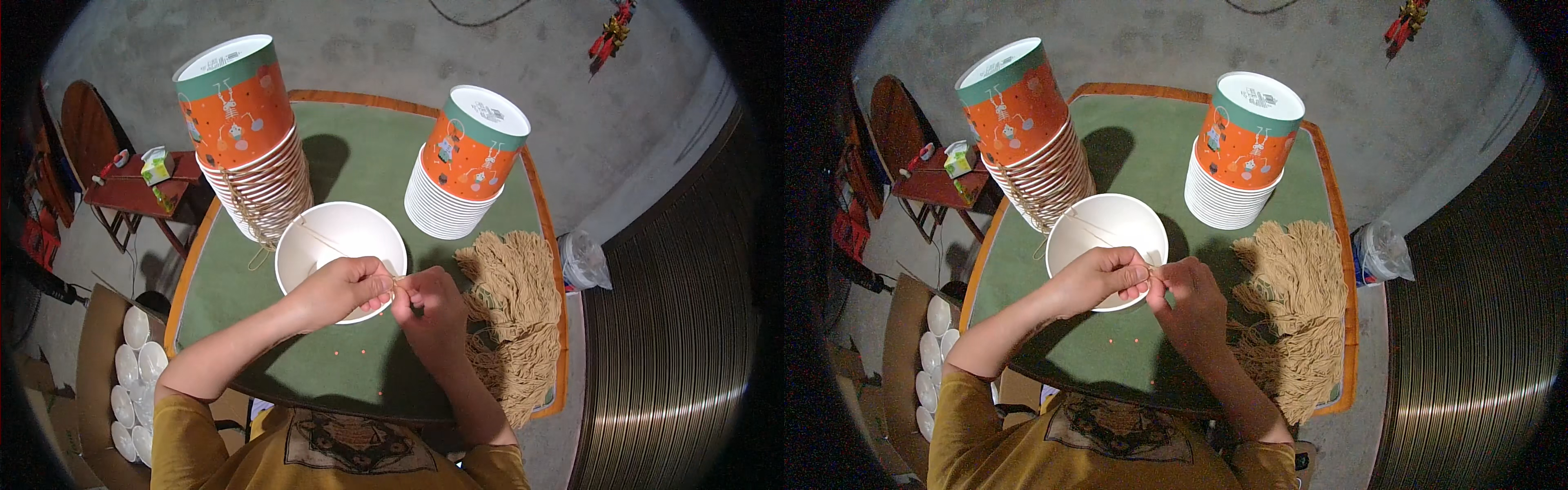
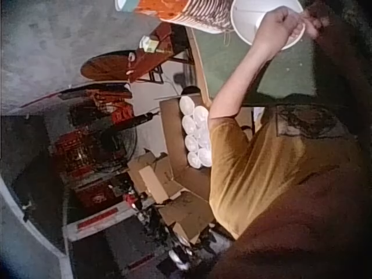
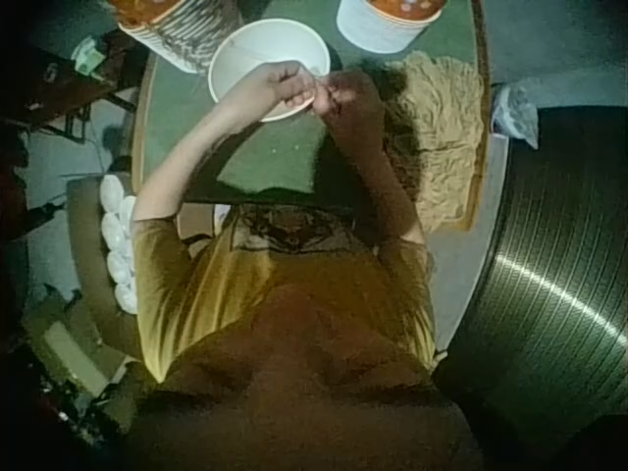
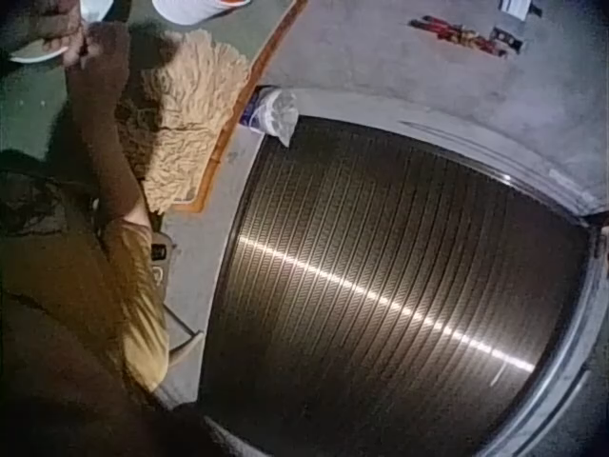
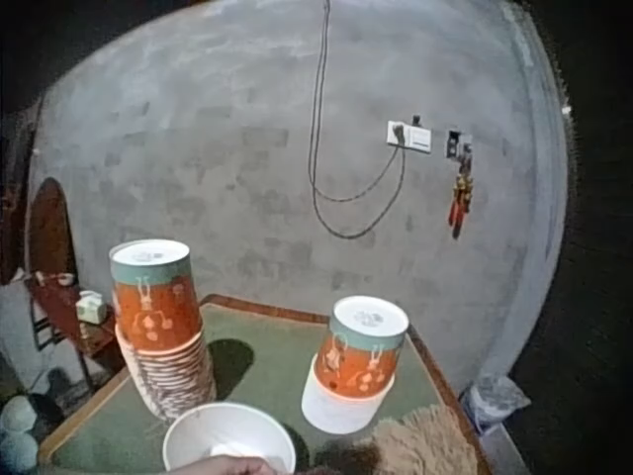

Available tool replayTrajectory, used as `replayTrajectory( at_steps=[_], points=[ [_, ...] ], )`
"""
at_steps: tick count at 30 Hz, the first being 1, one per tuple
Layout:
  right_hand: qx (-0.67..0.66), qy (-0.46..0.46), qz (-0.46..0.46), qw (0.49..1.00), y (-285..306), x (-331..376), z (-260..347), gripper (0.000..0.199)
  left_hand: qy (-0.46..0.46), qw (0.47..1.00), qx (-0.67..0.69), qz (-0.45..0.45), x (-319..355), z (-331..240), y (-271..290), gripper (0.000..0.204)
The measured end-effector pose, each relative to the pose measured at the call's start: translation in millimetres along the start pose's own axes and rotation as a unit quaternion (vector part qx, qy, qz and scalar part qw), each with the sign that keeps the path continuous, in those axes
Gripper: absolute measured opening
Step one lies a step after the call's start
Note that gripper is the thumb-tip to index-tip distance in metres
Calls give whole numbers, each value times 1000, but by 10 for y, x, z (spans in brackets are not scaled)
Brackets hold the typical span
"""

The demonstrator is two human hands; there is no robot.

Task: Threading string through pre-punched holes in paper cups and organizing them into stacks.

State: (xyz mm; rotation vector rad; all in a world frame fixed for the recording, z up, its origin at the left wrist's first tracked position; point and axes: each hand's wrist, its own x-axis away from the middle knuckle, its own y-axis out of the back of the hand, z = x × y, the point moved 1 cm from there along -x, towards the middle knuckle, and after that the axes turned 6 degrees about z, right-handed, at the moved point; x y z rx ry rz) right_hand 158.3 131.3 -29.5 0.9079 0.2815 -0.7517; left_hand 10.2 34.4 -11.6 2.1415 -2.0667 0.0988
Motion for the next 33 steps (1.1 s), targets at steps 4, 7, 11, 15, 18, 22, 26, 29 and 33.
replayTrajectory(
  at_steps=[4,7,11,15,18,22,26,29,33],
  points=[
    [-48,-49,11,998,-11,29,-2,13,4,1000,-1,-9,-6,-15,14,23],
    [-137,-81,15,987,-39,66,-39,12,18,998,61,-12,-14,-16,28,23],
    [-174,-8,15,985,-93,83,24,18,38,995,88,3,-32,-27,34,20],
    [-101,76,5,992,-144,87,-16,25,62,989,131,32,-40,-30,53,16],
    [-87,91,-9,992,-159,105,-70,31,60,967,235,80,-23,-18,110,14],
    [-53,108,10,993,-102,85,-104,35,69,958,274,56,-23,15,122,16],
    [-65,75,76,992,10,66,-83,33,67,959,273,41,-1,6,121,16],
    [-258,-126,89,954,15,136,-72,28,43,982,181,21,11,-28,93,16],
    [-271,-140,106,946,-7,143,-98,22,13,994,108,14,5,-39,68,17]
  ],
)
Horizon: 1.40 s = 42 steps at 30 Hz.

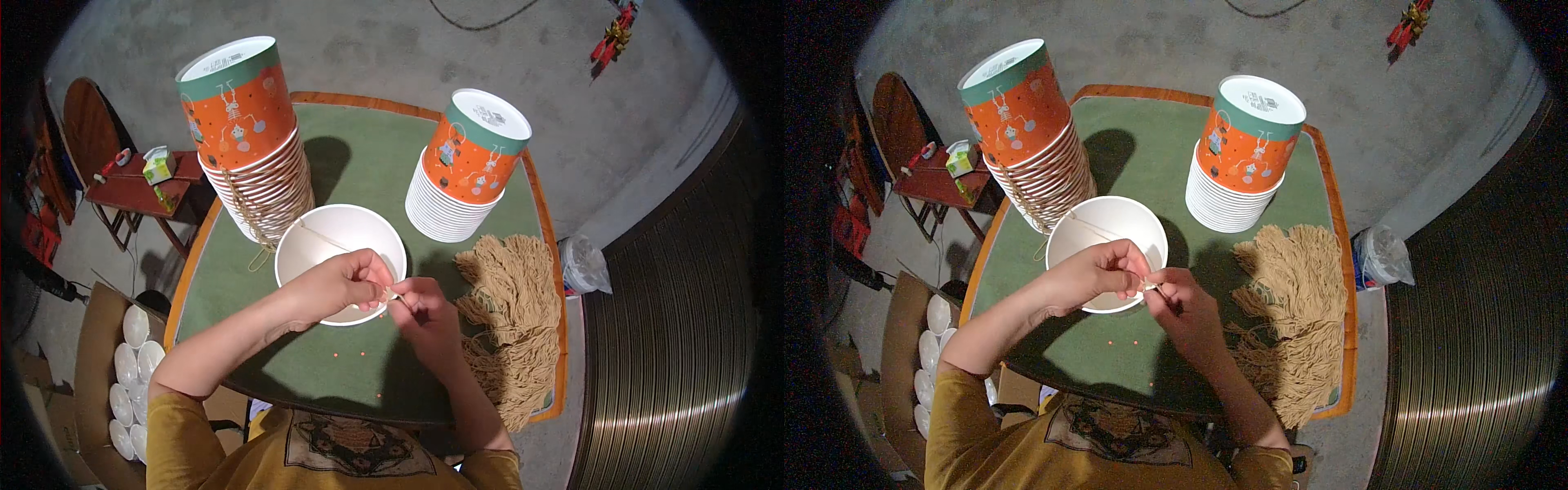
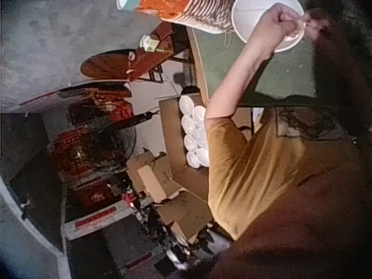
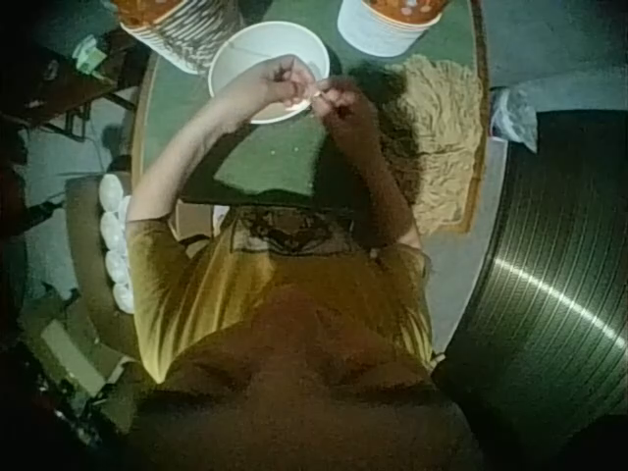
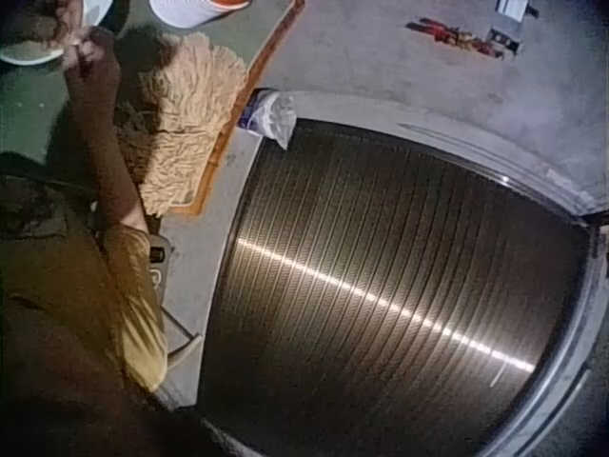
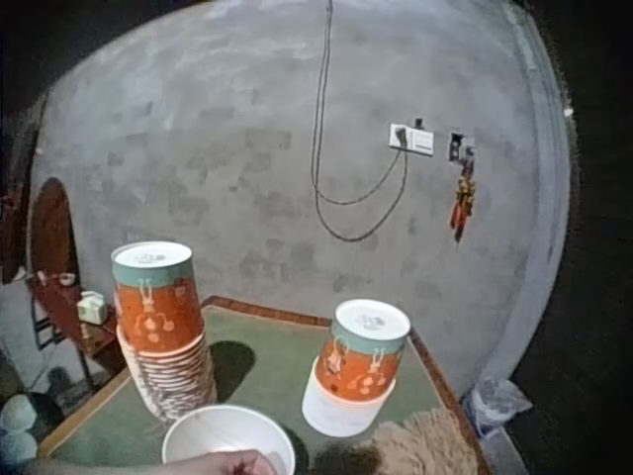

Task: Threading string through pre-punched holes in paper cups and organizing them into stacks.

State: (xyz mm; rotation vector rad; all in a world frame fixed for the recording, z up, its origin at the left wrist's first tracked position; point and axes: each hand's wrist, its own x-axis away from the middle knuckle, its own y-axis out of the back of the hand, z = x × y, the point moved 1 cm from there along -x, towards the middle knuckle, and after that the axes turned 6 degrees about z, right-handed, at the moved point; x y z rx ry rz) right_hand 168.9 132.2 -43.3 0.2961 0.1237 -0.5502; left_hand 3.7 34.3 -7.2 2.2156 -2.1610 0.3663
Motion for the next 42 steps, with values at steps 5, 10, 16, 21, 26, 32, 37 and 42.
replayTrajectory(
  at_steps=[5,10,16,21,26,32,37,42],
  points=[
    [51,16,-48,997,-44,-7,10,17,-8,1000,20,-9,-17,50,-6,14],
    [29,14,-24,999,6,-25,-6,16,3,1000,-17,-4,-14,3,-53,14],
    [77,37,-48,995,1,-71,-1,13,-7,1000,-12,-2,-40,60,-59,23],
    [81,38,-57,994,-51,-115,49,11,-31,998,-44,10,-35,47,-79,31],
    [-37,41,-73,996,-12,-34,-148,16,-29,999,2,25,-36,3,-31,35],
    [118,213,-67,968,-23,32,-24,21,-35,999,1,35,-49,2,-42,38],
    [184,219,-85,955,-32,27,-79,26,-40,998,-16,38,-36,-14,-57,37],
    [202,230,-103,946,-133,30,-28,26,3,998,43,42,-35,35,5,34]
  ],
)
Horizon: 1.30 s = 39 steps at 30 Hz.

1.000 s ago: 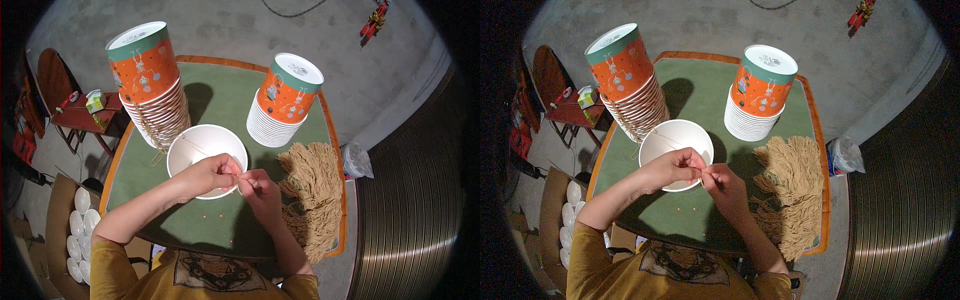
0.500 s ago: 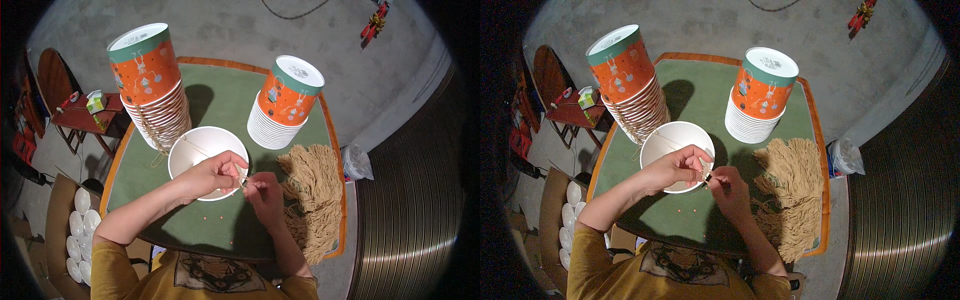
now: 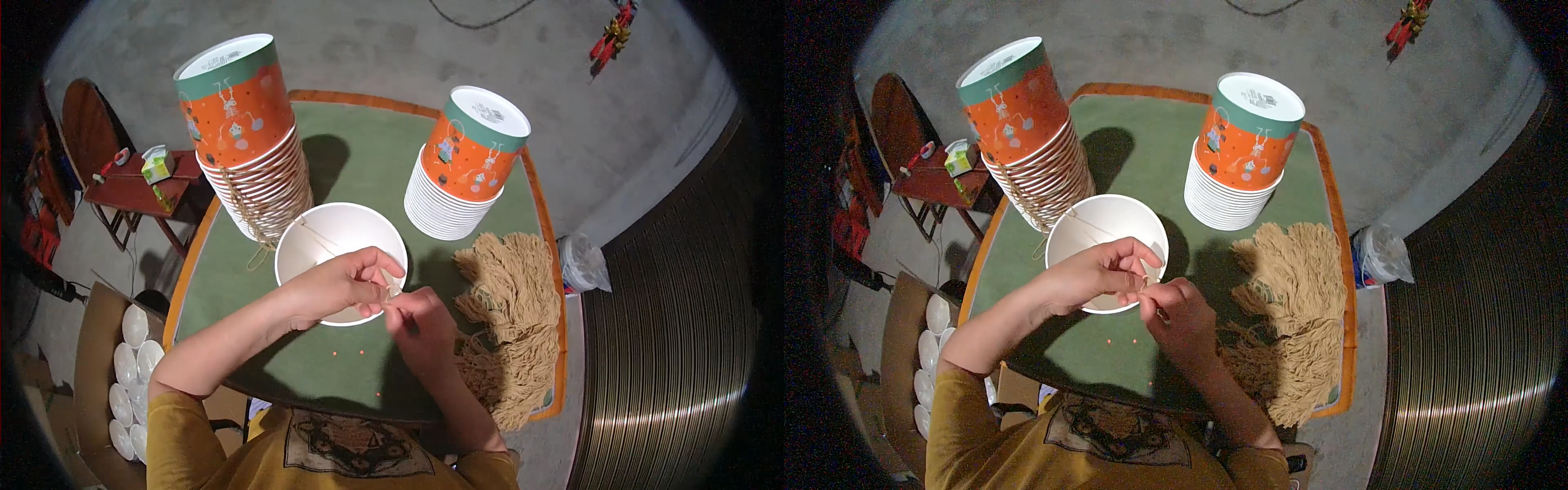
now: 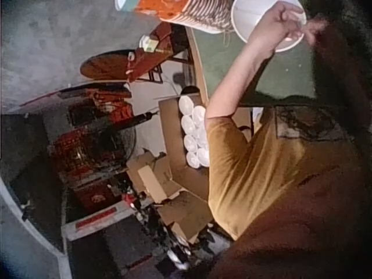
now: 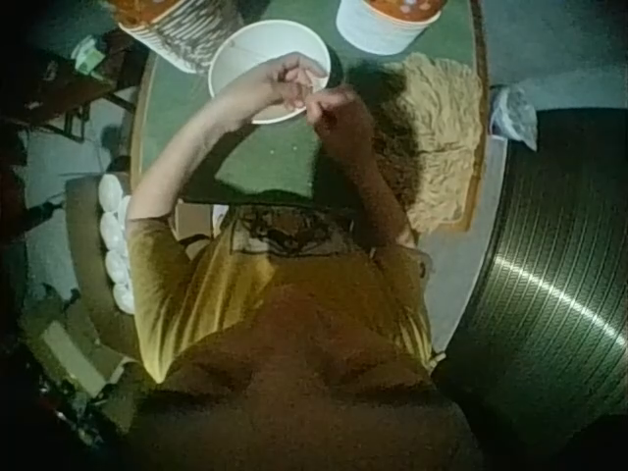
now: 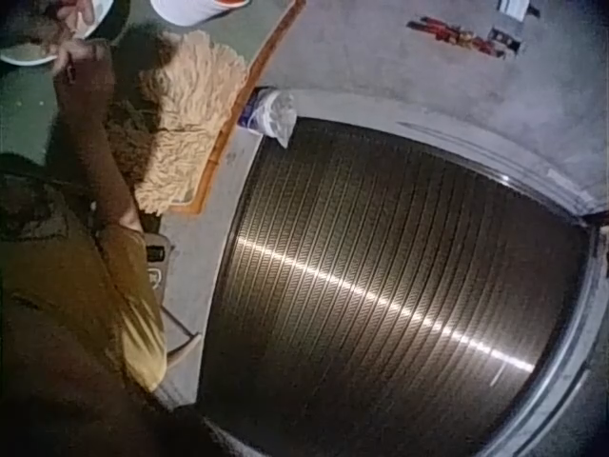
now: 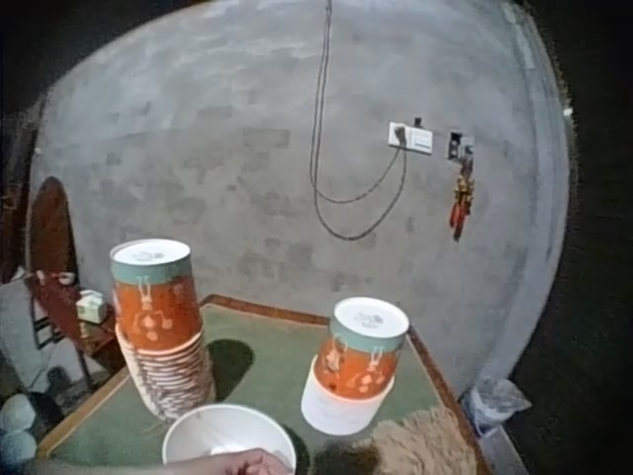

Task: Threading string through pre-punched holes in paper cups and organizing them into stacks.

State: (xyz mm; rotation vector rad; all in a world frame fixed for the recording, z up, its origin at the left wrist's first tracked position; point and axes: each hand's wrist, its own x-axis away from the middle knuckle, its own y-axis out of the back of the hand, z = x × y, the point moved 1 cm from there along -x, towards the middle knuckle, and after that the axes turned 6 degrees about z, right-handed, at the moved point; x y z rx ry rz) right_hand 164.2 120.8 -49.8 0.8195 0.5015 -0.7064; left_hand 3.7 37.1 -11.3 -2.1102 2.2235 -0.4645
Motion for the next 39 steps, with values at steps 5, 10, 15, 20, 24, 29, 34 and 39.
replayTrajectory(
  at_steps=[5,10,15,20,24,29,34,39],
  points=[
    [175,124,-3,977,16,-12,-18,39,50,996,60,-33,30,-92,-41,34],
    [230,150,45,960,120,-37,86,37,47,995,69,-52,51,-104,-57,32],
    [247,163,52,954,84,-12,72,37,9,999,4,-40,26,-83,-88,25],
    [136,133,91,978,130,-18,-11,26,-13,998,-39,-51,19,-21,-44,18],
    [-70,-60,69,993,94,62,-11,14,5,997,-49,-66,26,-84,-67,14],
    [-113,-118,49,985,140,36,-90,18,0,997,-72,-40,19,-57,-94,11],
    [-96,-103,73,987,164,-30,-90,20,-10,994,-105,-25,15,-38,-97,11],
    [-149,-152,90,973,156,-89,-94,19,10,990,-142,-24,26,-60,-100,12]
  ],
)
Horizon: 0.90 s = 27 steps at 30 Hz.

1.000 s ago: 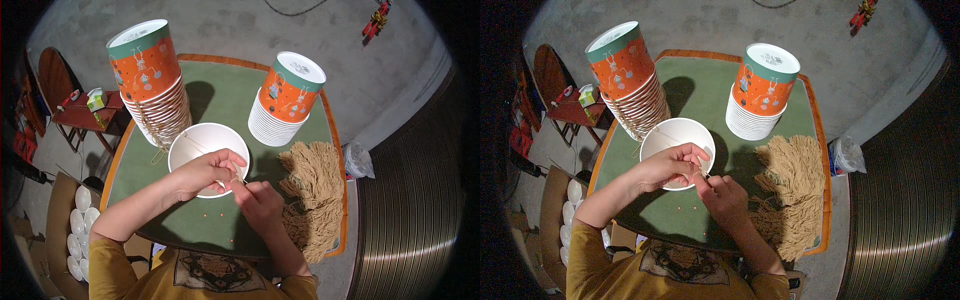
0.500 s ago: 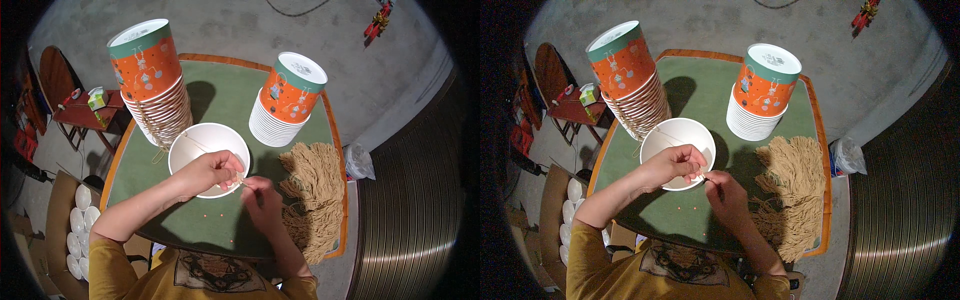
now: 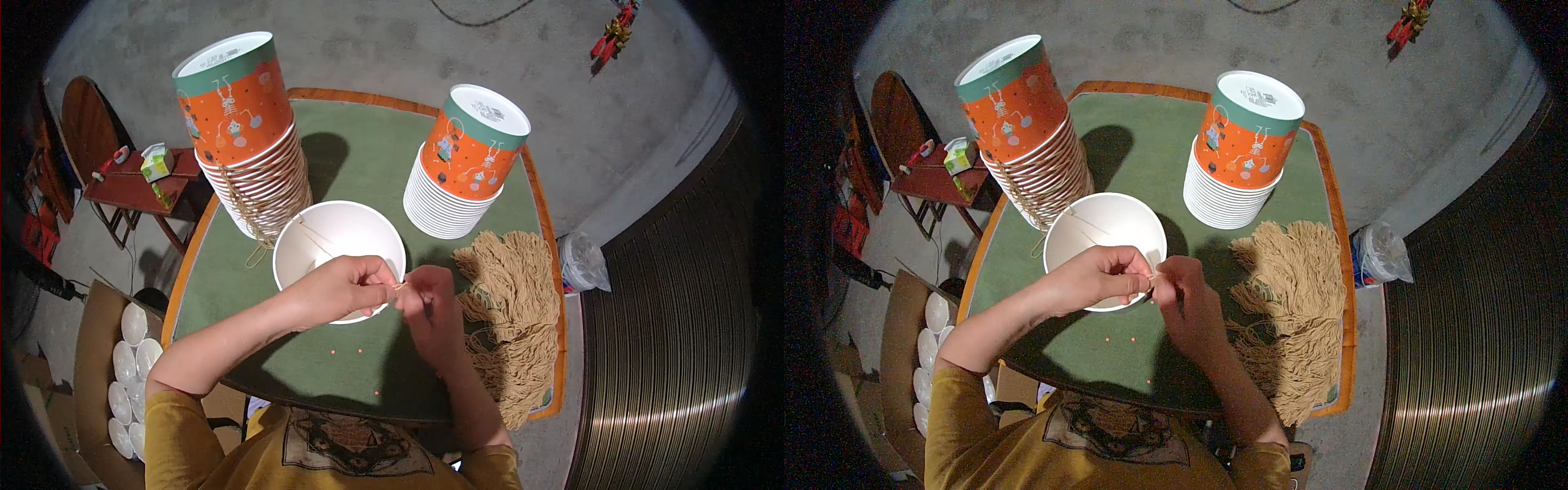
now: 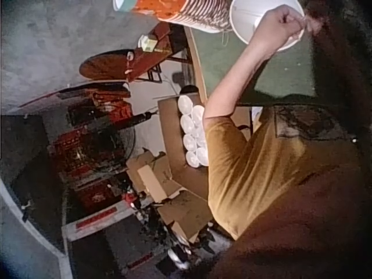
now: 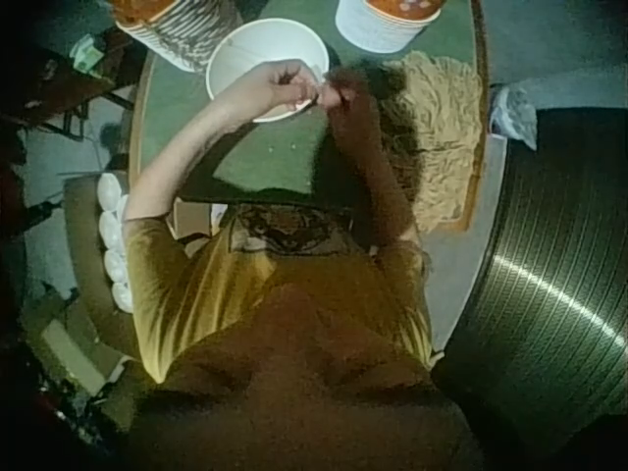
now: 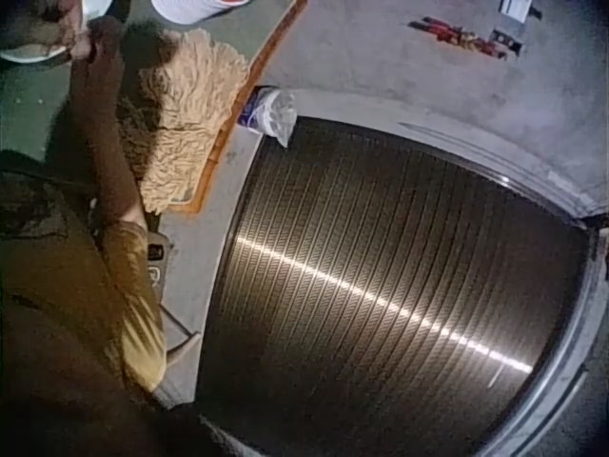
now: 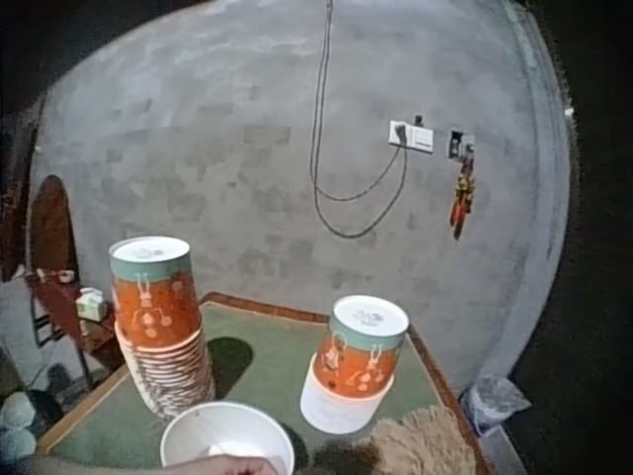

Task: Threading string through pre-punched holes in paper cups and organizing them into stacks.

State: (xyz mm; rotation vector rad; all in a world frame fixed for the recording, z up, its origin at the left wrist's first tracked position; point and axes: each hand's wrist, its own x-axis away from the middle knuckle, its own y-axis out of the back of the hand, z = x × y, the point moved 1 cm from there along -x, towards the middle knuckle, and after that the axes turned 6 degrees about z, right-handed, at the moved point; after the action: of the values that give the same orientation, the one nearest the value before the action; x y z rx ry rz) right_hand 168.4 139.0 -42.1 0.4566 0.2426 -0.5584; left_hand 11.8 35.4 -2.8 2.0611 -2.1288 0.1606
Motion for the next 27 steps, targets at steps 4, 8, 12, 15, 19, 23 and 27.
replayTrajectory(
  at_steps=[4,8,12,15,19,23,27],
  points=[
    [-3,3,-8,1000,76,-26,-77,14,10,1000,21,11,-6,-16,5,13],
    [40,68,26,997,157,-56,-2,8,15,999,42,18,1,-17,29,14],
    [101,161,10,982,136,-62,98,10,17,998,63,21,-8,-17,24,15],
    [97,129,-18,987,100,-25,118,14,16,999,38,18,-2,-23,16,16],
    [163,127,-26,978,79,8,50,22,17,999,26,12,-6,-17,16,15],
    [240,197,-62,949,-86,67,92,28,52,984,167,37,-8,0,59,13],
    [236,218,-97,942,-226,55,129,30,60,971,228,37,-1,-8,43,11]
  ],
)
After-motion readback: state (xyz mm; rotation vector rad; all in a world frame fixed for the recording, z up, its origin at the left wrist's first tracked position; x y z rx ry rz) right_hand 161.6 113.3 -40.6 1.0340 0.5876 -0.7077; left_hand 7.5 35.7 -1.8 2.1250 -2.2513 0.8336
